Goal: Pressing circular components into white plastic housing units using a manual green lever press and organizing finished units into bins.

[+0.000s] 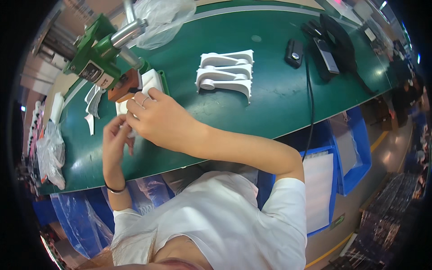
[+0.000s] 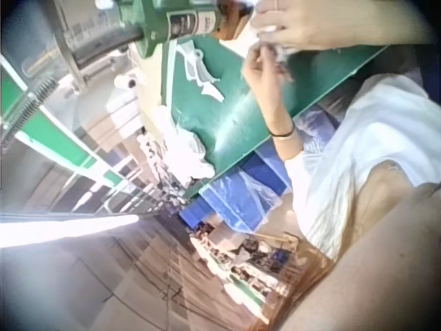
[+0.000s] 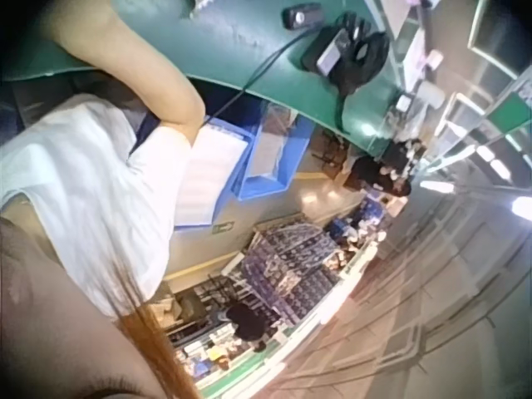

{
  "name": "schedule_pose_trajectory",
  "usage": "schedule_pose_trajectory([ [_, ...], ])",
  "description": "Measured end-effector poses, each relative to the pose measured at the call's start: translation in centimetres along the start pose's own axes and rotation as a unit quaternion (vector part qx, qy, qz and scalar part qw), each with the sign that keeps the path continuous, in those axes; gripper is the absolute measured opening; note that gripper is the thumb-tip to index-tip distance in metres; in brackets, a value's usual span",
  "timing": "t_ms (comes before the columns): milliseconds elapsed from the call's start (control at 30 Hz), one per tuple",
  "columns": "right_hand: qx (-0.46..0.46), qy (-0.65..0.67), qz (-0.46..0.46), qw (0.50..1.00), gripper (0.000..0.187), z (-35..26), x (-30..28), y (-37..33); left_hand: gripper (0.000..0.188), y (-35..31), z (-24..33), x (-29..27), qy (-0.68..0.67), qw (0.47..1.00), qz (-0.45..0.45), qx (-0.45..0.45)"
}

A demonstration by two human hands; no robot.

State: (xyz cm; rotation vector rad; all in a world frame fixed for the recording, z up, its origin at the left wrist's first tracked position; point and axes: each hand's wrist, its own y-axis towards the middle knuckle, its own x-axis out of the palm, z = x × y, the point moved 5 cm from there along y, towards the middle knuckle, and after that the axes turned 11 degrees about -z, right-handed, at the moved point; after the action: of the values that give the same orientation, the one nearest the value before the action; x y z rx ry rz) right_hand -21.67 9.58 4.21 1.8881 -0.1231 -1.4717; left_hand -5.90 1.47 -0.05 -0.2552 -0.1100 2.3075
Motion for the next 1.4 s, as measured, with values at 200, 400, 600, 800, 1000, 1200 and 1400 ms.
schedule_pose_trajectory([
  [200, 0.037, 0.106, -0.137, 0.984, 0.024, 0.7, -0.9, -2.3, 0.013, -0.7, 2.5, 2.9, 0.044, 0.995, -0.029, 0.087],
  [400, 0.042, 0.265, -0.047, 0.962, 0.030, 1.8, -4.7, -4.8, 0.060, -2.1, 8.5, 8.2, 0.277, 0.804, -0.021, 0.526],
  [600, 0.194, 0.364, 0.095, 0.906, 0.034, 5.1, -5.4, -10.6, 0.047, 2.1, 5.1, 10.8, 0.398, 0.844, -0.089, 0.349],
  [800, 0.159, -0.013, -0.007, 0.987, 0.020, 6.1, -6.0, -12.1, 0.029, 4.8, 4.8, 13.5, 0.487, 0.808, -0.067, 0.325],
  [1000, 0.193, -0.143, -0.052, 0.969, 0.013, 7.6, -5.4, -11.9, 0.032, 7.2, 5.0, 14.4, 0.487, 0.813, -0.018, 0.319],
  [1200, 0.219, -0.132, -0.098, 0.962, 0.019, 8.6, -6.0, -11.8, 0.035, 6.8, 5.0, 14.0, 0.476, 0.817, 0.002, 0.324],
  [1400, 0.231, -0.089, -0.116, 0.962, 0.077, 10.8, -8.5, -9.4, 0.037, 4.7, 5.5, 12.1, 0.476, 0.779, -0.003, 0.407],
])
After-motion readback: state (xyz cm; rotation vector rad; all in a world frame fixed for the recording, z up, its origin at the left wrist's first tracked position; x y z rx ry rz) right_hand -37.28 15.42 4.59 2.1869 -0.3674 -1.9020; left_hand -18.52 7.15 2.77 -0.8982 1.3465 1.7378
